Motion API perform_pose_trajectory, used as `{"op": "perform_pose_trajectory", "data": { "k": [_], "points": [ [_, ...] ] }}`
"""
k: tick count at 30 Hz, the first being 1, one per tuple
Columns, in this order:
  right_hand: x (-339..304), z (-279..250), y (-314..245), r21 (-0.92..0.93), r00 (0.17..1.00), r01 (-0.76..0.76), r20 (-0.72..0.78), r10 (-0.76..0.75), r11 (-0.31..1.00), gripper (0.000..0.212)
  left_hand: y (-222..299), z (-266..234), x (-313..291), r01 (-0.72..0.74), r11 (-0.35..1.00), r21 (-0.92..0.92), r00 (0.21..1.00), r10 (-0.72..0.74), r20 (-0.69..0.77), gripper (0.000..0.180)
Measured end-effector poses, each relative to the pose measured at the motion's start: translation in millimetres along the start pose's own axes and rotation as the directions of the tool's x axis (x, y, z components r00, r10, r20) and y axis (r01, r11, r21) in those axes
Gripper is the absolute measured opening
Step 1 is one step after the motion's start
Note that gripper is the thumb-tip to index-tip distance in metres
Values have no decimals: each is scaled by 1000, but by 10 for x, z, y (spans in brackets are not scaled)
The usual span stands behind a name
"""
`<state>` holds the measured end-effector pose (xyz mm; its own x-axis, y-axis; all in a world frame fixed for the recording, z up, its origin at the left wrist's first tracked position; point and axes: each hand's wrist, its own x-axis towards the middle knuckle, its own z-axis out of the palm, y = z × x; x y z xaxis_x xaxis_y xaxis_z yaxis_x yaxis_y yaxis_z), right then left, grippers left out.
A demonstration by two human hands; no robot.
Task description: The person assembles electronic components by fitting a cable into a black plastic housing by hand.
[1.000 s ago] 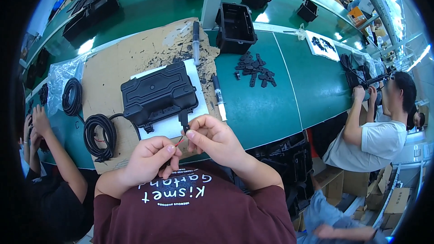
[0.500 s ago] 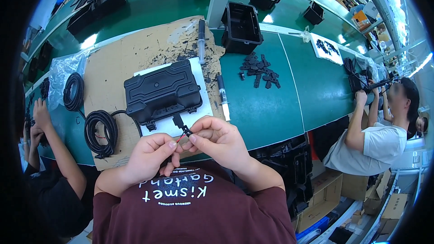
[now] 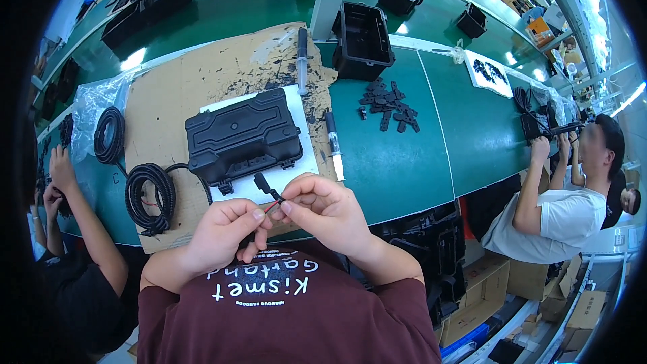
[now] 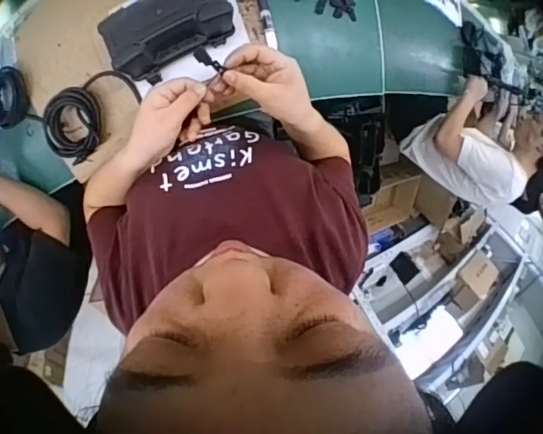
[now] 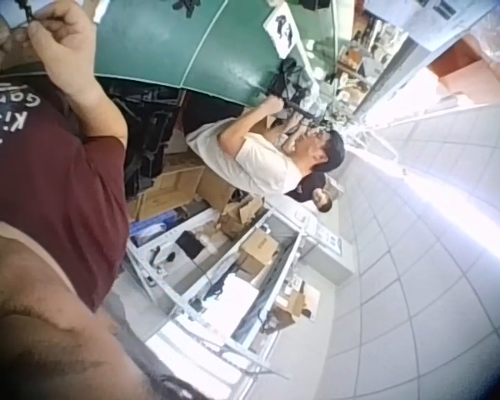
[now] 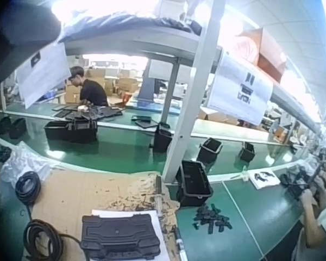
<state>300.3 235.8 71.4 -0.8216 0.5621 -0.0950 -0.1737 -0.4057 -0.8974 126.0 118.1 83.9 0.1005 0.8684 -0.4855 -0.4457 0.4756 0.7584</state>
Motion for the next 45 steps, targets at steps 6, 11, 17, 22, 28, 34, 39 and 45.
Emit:
{"op": "perform_pose_trajectory", "data": {
  "k": [6,11,17,22,28,34,39,45],
  "points": [
    [18,-30,65,-415,953,293,49,-300,862,14,-12,2,-1,-3,1000,-26,1000,3,-13,25],
    [66,3,56,-711,827,496,211,-521,498,21,-85,-25,26,-60,996,-73,998,61,5,24],
    [55,41,116,-738,692,618,348,-633,271,27,-244,-96,62,-119,958,-260,978,158,134,18],
    [93,5,135,-695,670,670,414,-617,261,22,-331,-156,0,-144,966,-214,950,195,244,39],
    [91,8,114,-685,673,684,459,-579,251,25,-206,-102,-42,-219,970,-104,967,230,111,48],
    [42,22,94,-693,711,668,489,-505,271,29,-242,-78,-81,-316,948,27,949,316,5,55],
    [38,80,9,-697,722,667,518,-459,264,31,-325,-91,-52,-441,876,194,892,452,-12,51],
    [74,75,-13,-676,707,689,551,-442,259,28,-351,-147,-28,-540,754,374,820,571,34,32]
  ]
}}
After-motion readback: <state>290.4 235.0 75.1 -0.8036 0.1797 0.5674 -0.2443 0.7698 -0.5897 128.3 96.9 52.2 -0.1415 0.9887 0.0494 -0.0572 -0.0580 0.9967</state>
